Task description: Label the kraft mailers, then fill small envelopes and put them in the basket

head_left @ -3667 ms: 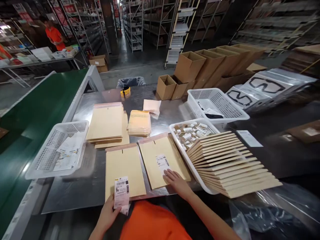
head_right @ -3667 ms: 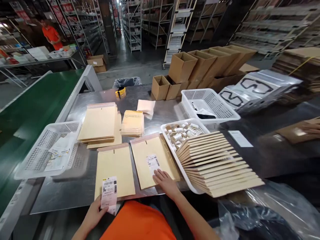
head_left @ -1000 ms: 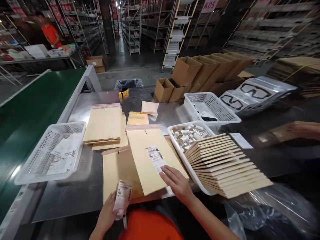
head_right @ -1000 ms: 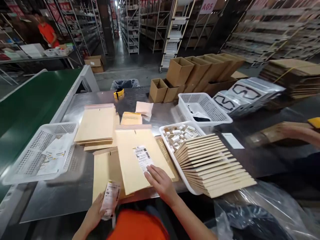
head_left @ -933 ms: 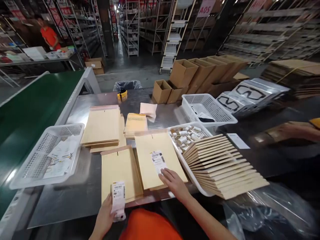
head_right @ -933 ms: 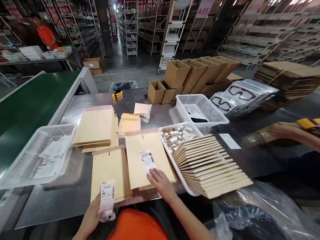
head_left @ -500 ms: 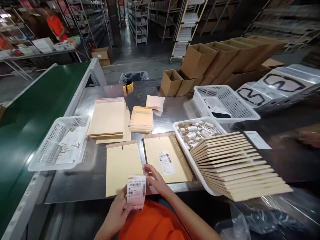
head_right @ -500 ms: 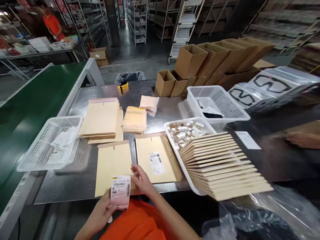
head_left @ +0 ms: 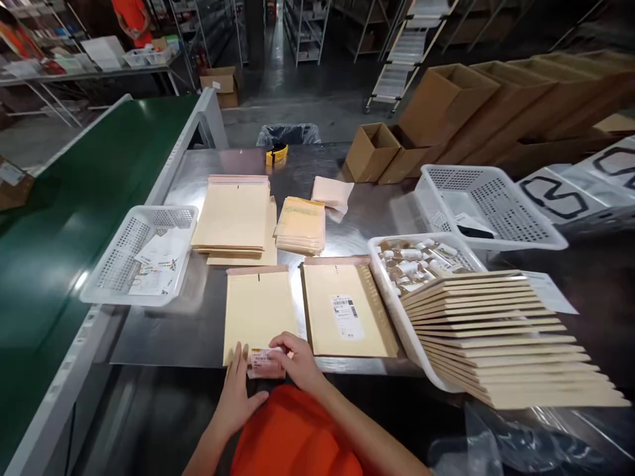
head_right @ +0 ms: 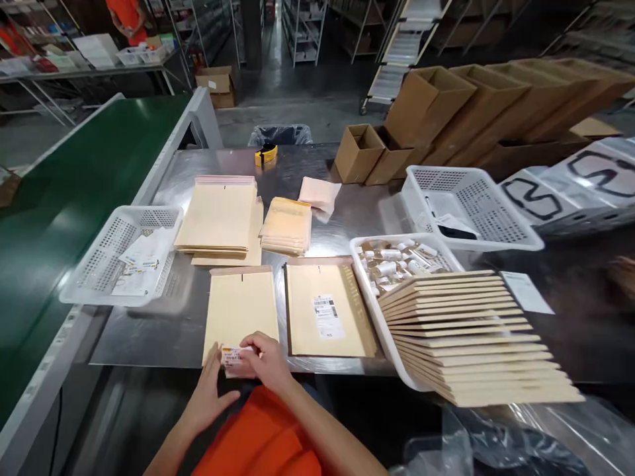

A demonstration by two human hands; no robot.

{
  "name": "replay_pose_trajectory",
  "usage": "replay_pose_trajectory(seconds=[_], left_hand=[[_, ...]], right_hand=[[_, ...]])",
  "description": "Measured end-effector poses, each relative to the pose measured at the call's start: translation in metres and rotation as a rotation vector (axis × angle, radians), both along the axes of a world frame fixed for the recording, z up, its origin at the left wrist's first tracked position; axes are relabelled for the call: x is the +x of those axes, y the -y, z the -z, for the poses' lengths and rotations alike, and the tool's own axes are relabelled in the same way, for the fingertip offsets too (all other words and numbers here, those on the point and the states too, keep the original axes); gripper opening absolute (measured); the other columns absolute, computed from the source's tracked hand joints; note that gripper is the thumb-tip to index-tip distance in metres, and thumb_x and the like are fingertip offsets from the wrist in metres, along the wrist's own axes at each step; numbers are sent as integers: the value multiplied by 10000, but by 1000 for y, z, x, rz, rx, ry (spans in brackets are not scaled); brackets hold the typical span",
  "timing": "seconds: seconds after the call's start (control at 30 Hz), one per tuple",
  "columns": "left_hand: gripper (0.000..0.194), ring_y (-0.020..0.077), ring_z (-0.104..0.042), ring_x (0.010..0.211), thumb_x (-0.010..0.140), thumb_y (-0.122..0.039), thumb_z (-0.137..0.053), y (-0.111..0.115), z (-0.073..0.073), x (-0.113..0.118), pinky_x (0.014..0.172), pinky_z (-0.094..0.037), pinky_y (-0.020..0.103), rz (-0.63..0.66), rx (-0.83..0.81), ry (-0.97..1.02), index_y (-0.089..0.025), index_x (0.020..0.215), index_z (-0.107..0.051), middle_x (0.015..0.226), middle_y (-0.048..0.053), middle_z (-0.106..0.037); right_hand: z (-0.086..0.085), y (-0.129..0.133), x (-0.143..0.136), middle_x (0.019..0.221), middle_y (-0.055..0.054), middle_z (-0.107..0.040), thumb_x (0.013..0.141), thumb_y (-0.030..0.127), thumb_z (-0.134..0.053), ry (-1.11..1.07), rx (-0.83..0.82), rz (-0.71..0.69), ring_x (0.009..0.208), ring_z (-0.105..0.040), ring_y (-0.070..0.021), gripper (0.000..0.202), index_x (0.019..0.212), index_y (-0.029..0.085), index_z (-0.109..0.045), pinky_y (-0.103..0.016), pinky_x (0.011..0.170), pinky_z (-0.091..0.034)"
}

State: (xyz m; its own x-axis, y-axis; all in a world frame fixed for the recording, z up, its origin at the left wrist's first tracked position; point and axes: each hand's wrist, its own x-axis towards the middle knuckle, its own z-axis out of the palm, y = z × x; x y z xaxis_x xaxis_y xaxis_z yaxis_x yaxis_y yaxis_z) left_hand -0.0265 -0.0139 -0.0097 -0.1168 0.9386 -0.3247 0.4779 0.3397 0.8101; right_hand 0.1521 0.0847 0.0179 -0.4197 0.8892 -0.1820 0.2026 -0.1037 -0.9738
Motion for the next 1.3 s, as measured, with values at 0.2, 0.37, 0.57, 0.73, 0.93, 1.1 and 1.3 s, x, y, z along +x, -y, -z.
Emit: replay_pose_trajectory(seconds=[0.2,0.37,0.57,0.73,0.93,1.1,1.3], left_hand=[[360,246,-686,934,747,-536,-702,-36,-15,2,848,-544,354,-201,-10,462,-178,773,-678,929,94,-747],[543,173,-603,609,746,-699,-610,-33,12,21,579,-500,277,-529,-57,454,-160,695,-654,629,21,-656],[710,306,-718,804,579,-752,-710,47,92,25,715,-571,376,-485,-273,448,-109,878,-748,850,138,-775],[492,317,-733,920,786,-583,-614,100,95,3,840,-586,397,-64,-174,127,-165,983,-783,991,144,-782],[491,293,-484,1369,880,-252,-470,28,62,-34,1180,-314,519,169,-7,-261,-203,1349,-606,1414,100,-592],[521,262,-426,1413,841,-214,-496,7,72,-40,1220,-215,474,184,-89,-132,-217,1350,-607,1448,81,-559],[434,317,-585,1260,799,-413,-591,1,59,-45,1140,-380,479,89,-105,39,-196,1142,-744,1294,118,-681]], right_hand=[[6,19,-10,705,7,-620,889,298,-568,88,111,-34,641,-549,-135,145,801,212,-646,-255,616,-415],[49,-15,-32,812,-21,-635,834,260,-603,104,202,90,769,-601,-167,124,720,216,-622,-273,675,-464],[115,-94,-65,932,-44,-664,812,244,-628,527,408,189,928,-604,-231,155,662,226,-658,-424,868,-449],[137,-82,-73,1183,-116,-637,888,223,-549,699,512,151,1153,-518,-291,165,954,224,-700,-499,985,-369],[144,-31,-61,1513,-133,-455,931,357,-491,658,850,-467,1425,-339,-272,540,1429,149,-483,-460,1186,-206],[137,-32,-51,1526,-182,-420,906,256,-469,774,707,-339,1436,-333,-346,589,1476,109,-433,-589,1193,-142],[141,31,-29,1483,-155,-487,795,365,-638,466,739,-728,1421,-352,-383,700,1454,184,-489,-646,1188,-170]])
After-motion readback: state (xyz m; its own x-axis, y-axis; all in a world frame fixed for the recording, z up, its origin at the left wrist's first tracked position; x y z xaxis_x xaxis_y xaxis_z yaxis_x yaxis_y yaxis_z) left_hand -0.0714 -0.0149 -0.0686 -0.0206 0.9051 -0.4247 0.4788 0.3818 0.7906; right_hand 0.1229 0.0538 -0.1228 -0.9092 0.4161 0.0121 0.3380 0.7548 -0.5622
